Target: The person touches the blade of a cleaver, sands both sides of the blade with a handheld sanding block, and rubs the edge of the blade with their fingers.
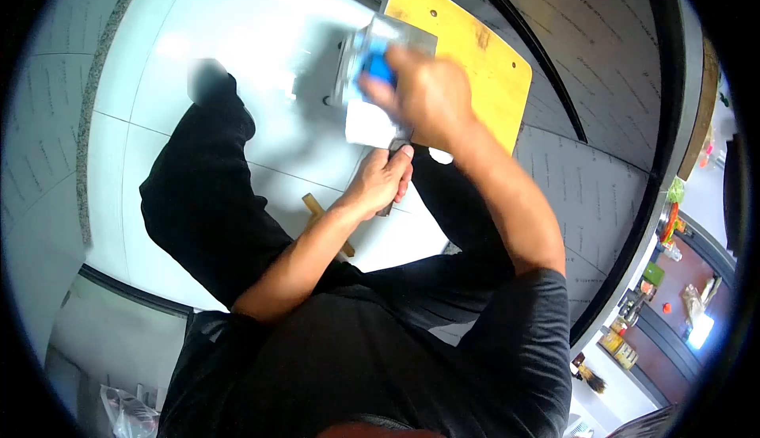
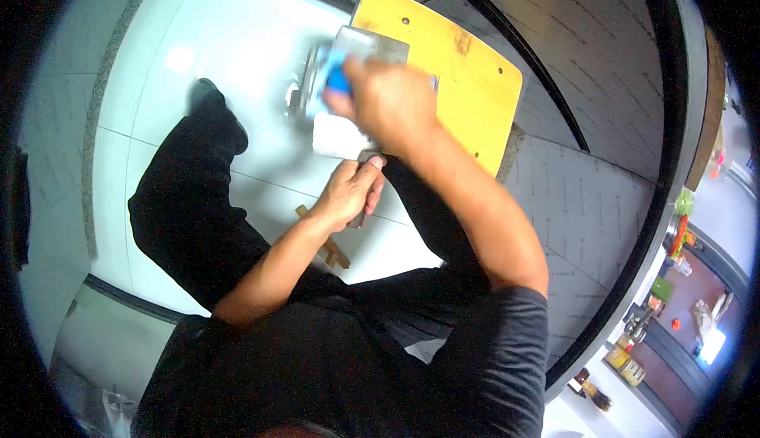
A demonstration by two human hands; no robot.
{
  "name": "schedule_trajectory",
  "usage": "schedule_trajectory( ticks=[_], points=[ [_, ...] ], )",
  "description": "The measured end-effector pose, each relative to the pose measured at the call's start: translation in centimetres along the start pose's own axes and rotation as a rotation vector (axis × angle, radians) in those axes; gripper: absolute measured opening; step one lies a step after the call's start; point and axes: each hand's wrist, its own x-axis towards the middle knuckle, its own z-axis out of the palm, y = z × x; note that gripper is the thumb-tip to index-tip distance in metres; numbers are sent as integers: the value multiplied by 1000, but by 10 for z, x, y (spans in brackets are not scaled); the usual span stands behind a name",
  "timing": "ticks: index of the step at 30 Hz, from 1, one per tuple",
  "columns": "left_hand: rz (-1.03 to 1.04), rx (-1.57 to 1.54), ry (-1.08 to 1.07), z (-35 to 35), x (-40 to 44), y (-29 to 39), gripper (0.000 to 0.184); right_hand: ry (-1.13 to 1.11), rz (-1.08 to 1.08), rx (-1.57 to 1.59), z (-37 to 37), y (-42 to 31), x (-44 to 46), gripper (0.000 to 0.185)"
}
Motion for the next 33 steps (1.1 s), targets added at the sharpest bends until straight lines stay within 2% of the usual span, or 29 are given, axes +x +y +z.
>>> schedule_trajectory(
  ticks=[2, 3, 4, 6, 9, 10, 11, 12, 15, 16, 18, 20, 24, 25, 26, 28, 31, 33],
  points=[
    [33, -70, 62, 9, -4, 11, 43, 38, -183, 31, -1, -5, -17, 46],
    [43, -70, 45, 8, -4, 9, 40, 54, -199, 19, 3, 4, -12, 46],
    [27, -59, 42, 6, -2, 6, 40, -5, -20, -17, 1, 9, -1, 46],
    [44, -5, 25, 3, 1, 1, 39, 2, 148, -67, -3, 37, 45, 45],
    [29, -4, 13, 3, 0, 3, 41, 66, 123, -32, 1, 29, 36, 43],
    [5, -9, 26, 2, 0, 1, 42, -36, 94, 14, -7, 10, 17, 41],
    [2, 8, -14, -1, 0, 1, 39, -40, -23, 11, -7, -4, -8, 41],
    [-6, -47, 45, 4, -1, 3, 37, -45, -140, 9, -4, -12, -22, 40],
    [19, -16, 21, 3, 1, 4, 38, 21, -54, -7, 6, 9, -3, 43],
    [10, 37, -1, 0, 3, -1, 39, -5, 121, -11, 3, 21, 24, 47],
    [5, 38, -20, -1, 3, 3, 40, 63, 117, -91, -5, 46, 64, 49],
    [-2, 57, 12, 0, 0, 4, 43, -14, 99, -56, -1, 30, 39, 48],
    [95, -16, 9, 5, -2, 3, 26, -3, -259, 21, 0, -14, -29, 44],
    [15, -5, 22, 3, -1, 6, 31, 16, -227, 30, 3, -7, -21, 46],
    [-7, 24, -1, 0, 1, 4, 37, -26, -74, -63, 6, 2, -3, 47],
    [19, 87, -11, -2, 1, 5, 41, -13, 91, -55, -4, 34, 52, 48],
    [3, 82, -21, -2, 0, 7, 40, -67, 107, -23, -3, 26, 37, 47],
    [-20, 40, 33, 2, 0, 5, 40, -24, -110, -23, 0, 2, -7, 47]
  ],
)
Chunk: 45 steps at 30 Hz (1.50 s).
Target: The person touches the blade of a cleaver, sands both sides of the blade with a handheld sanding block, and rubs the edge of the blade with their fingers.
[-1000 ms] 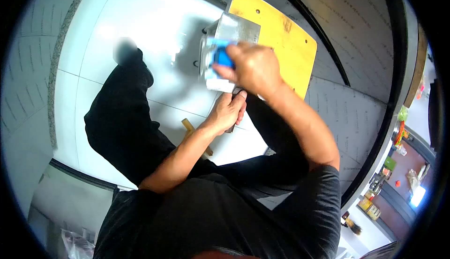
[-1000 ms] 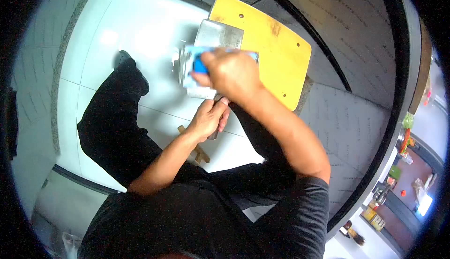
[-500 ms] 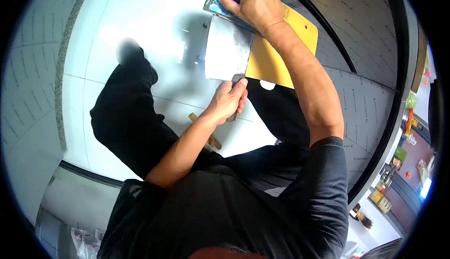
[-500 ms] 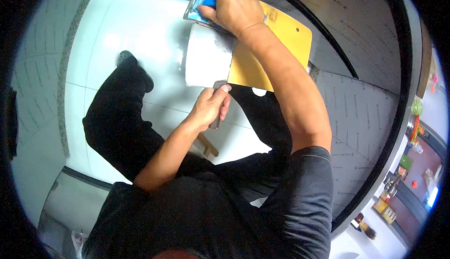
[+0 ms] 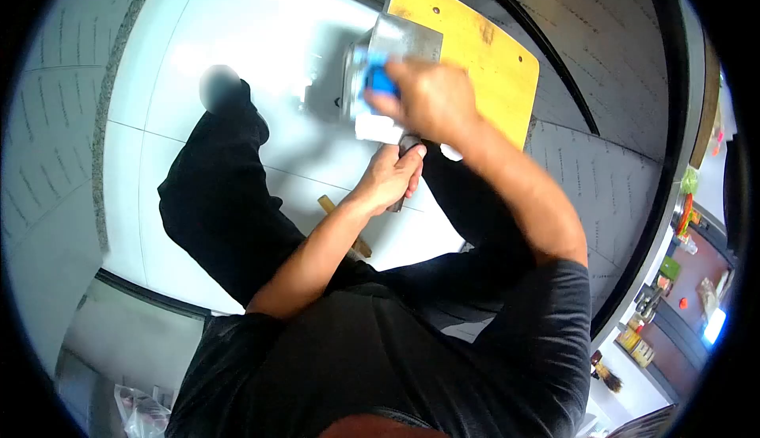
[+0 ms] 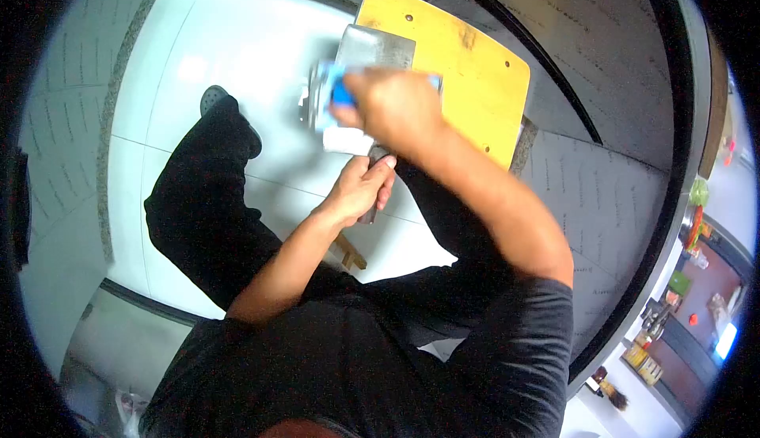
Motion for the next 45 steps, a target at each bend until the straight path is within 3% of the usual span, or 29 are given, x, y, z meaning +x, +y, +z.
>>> schedule_trajectory(
  ticks=[1, 3, 5, 7, 10, 11, 13, 15, 16, 17, 20, 23, 25, 27, 30, 31, 34, 37, 38, 41, 45],
  points=[
    [0, -6, 1, 2, 0, 0, 40, 23, -110, 23, 2, -5, -12, 46],
    [41, -54, 13, 4, -1, 2, 39, 5, -8, 69, 6, 7, -3, 42],
    [76, 21, 0, 2, -2, 4, 39, -25, 312, 35, 1, 36, 41, 44],
    [58, 57, -29, -2, 0, 3, 38, 116, 229, -19, -4, 44, 57, 42],
    [30, 9, 4, 1, 1, 0, 37, -9, 88, 10, -2, -2, 1, 43],
    [22, -40, 47, 4, 0, 1, 37, -10, -41, 18, -2, -10, -16, 41],
    [38, -96, 54, 9, -3, 9, 38, 30, -101, 43, -2, -5, -14, 43],
    [62, 28, -29, 1, 0, 1, 38, -17, 188, 64, -2, 15, 16, 49],
    [63, 59, -8, 2, -2, 6, 39, -15, 223, -11, -4, 34, 40, 49],
    [48, 38, 15, 4, -3, 7, 38, 64, 172, -35, -2, 46, 52, 49],
    [79, -6, 27, 5, -1, 2, 34, -19, 202, 57, -8, 18, 23, 48],
    [57, -74, 18, 6, -1, 6, 28, 50, -56, 45, -3, 0, -11, 43],
    [27, -12, 43, 6, -1, 7, 32, -3, 169, -7, -3, 9, 8, 46],
    [65, 53, 16, 3, 1, 1, 35, 32, 233, -36, -3, 42, 49, 50],
    [46, 71, -3, 3, -1, 7, 35, 54, 208, -29, 1, 33, 36, 49],
    [43, 55, -6, 3, -1, 6, 34, -27, 167, 29, -9, 16, 20, 48],
    [65, -56, 48, 8, -3, 8, 26, 6, 7, -1, -3, 1, -1, 48],
    [43, 71, -65, -2, 1, 1, 35, -17, 280, 60, 2, 33, 38, 50],
    [42, 52, 39, 5, 0, 1, 39, 10, 260, -4, 3, 44, 53, 49],
    [53, 83, -8, 1, 3, -1, 39, 32, 227, -3, -3, 29, 41, 52],
    [69, -48, 40, 8, -4, 9, 23, 76, -64, 56, 2, 2, -11, 46]
  ],
)
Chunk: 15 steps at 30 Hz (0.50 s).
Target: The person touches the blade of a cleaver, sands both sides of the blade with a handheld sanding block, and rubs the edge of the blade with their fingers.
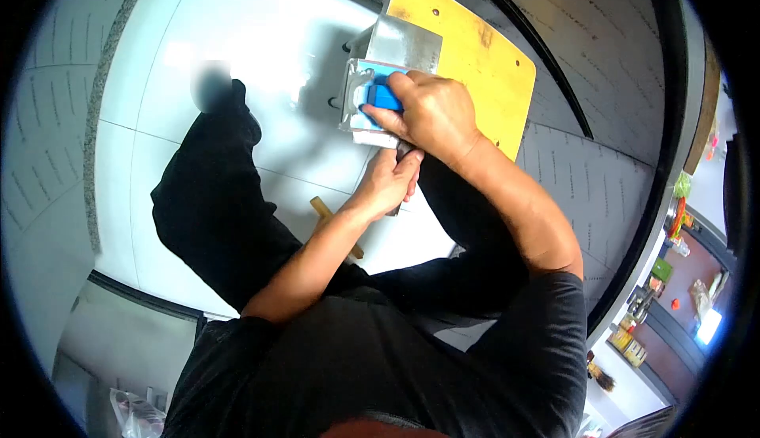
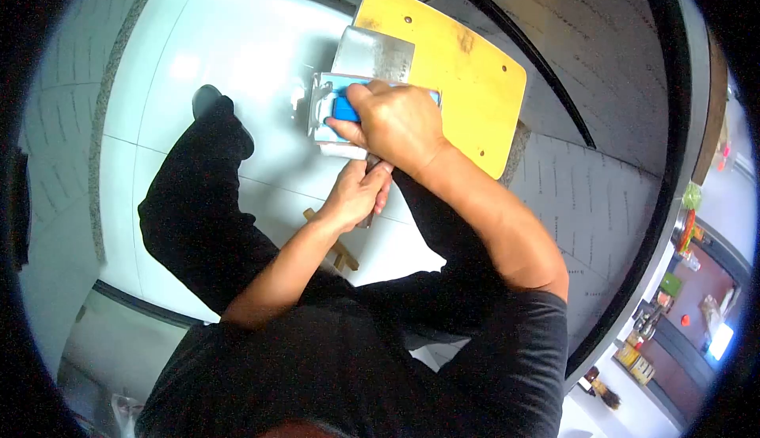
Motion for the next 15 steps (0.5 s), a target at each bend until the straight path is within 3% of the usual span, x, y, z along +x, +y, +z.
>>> schedule_trajectory(
  ticks=[2, 3, 6, 8, 10, 11, 13, 14, 15],
  points=[
    [-29, 37, 6, -1, 3, -6, 28, -38, 246, -62, 0, 15, 23, 48],
    [-25, 71, -14, -2, 2, -6, 31, -12, 270, -66, 0, 38, 48, 48],
    [-17, 135, -38, -6, 5, -5, 38, 15, 301, -75, 2, 53, 65, 49],
    [-20, 125, -45, -5, 5, -7, 36, -100, 300, 0, -11, 14, 35, 49],
    [-44, -8, 38, 2, 1, -4, 37, -89, 89, -8, -2, -9, -4, 48],
    [-5, -43, 62, 4, 1, -3, 35, -91, 84, -6, 1, -5, 1, 48],
    [4, 21, 21, -3, 7, -6, 36, -111, 184, -60, 1, 6, 16, 54],
    [2, 84, -28, -3, 3, -9, 37, -151, 334, -5, -9, 14, 40, 53],
    [10, 133, -26, -4, 7, -3, 38, -83, 296, -58, -1, 39, 63, 53]
  ],
)
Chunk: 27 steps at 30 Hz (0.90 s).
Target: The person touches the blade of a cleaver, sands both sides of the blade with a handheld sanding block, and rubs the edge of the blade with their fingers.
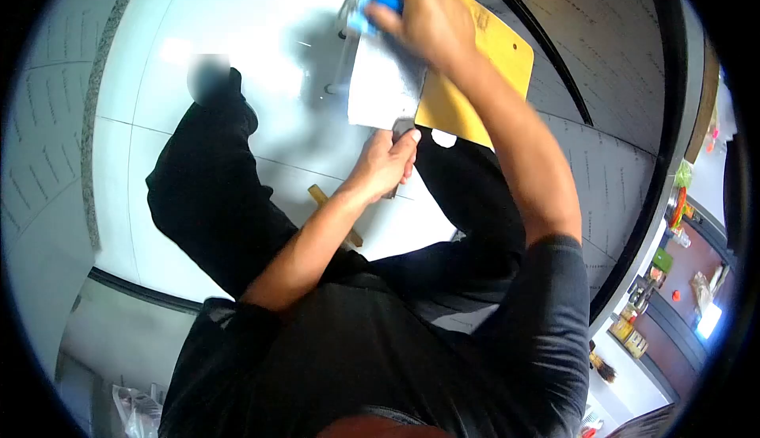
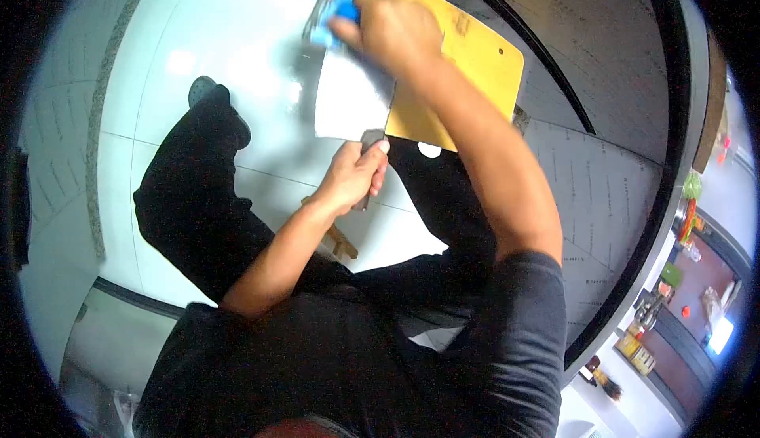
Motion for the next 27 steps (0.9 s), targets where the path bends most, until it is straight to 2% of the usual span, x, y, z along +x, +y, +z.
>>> schedule_trajectory(
  ticks=[1, 4, 6, 7, 8, 9, 11, 13, 15, 17, 19, 20, 21, 23, 24, 26, 27],
  points=[
    [-4, -27, 30, 1, -4, 2, 40, 76, -34, -44, 3, 8, 18, 52],
    [-47, 4, -22, 0, -4, -3, 37, 45, -36, -20, 1, -5, -7, 53],
    [-87, -83, 42, 3, -9, 5, 34, 11, -188, 6, -2, -25, -51, 50],
    [-23, -145, 50, 6, -7, 5, 34, 21, -298, 13, 2, -24, -63, 49],
    [-27, -118, 51, 5, -6, 5, 34, 33, -305, -6, 7, -21, -63, 46],
    [-31, -79, 47, 3, -9, 6, 34, 22, -270, 12, 4, -16, -53, 47],
    [-48, -36, -25, 0, -2, -2, 36, 1, -25, -40, 2, 3, -7, 49],
    [-31, -37, 13, 1, 0, -2, 39, 113, -62, -69, 4, 13, 12, 54],
    [-50, -26, -33, 1, -1, -1, 39, 27, -97, 6, -1, -2, -20, 48],
    [-71, -15, -35, 0, 0, 1, 32, -5, -184, -1, -1, -24, -62, 47],
    [-22, -125, 40, 5, -6, 5, 26, 19, -323, -11, 1, -27, -70, 47],
    [-48, -111, 31, 5, -5, 6, 23, 26, -237, 18, 5, -21, -62, 45],
    [-63, -97, 30, 4, -5, 6, 28, 29, -140, 44, 2, -17, -46, 44],
    [-38, -25, 2, 0, -2, 4, 34, 148, -109, 29, 6, 13, 12, 43],
    [-22, 21, -23, -3, 4, -4, 39, 166, -107, 25, 1, 12, 12, 43],
    [-26, 17, -25, -3, 4, 0, 38, -36, -65, -47, -5, 1, -7, 41],
    [-42, -1, -24, -1, 2, 0, 38, 0, -129, 19, 2, -3, -30, 43]
  ],
)
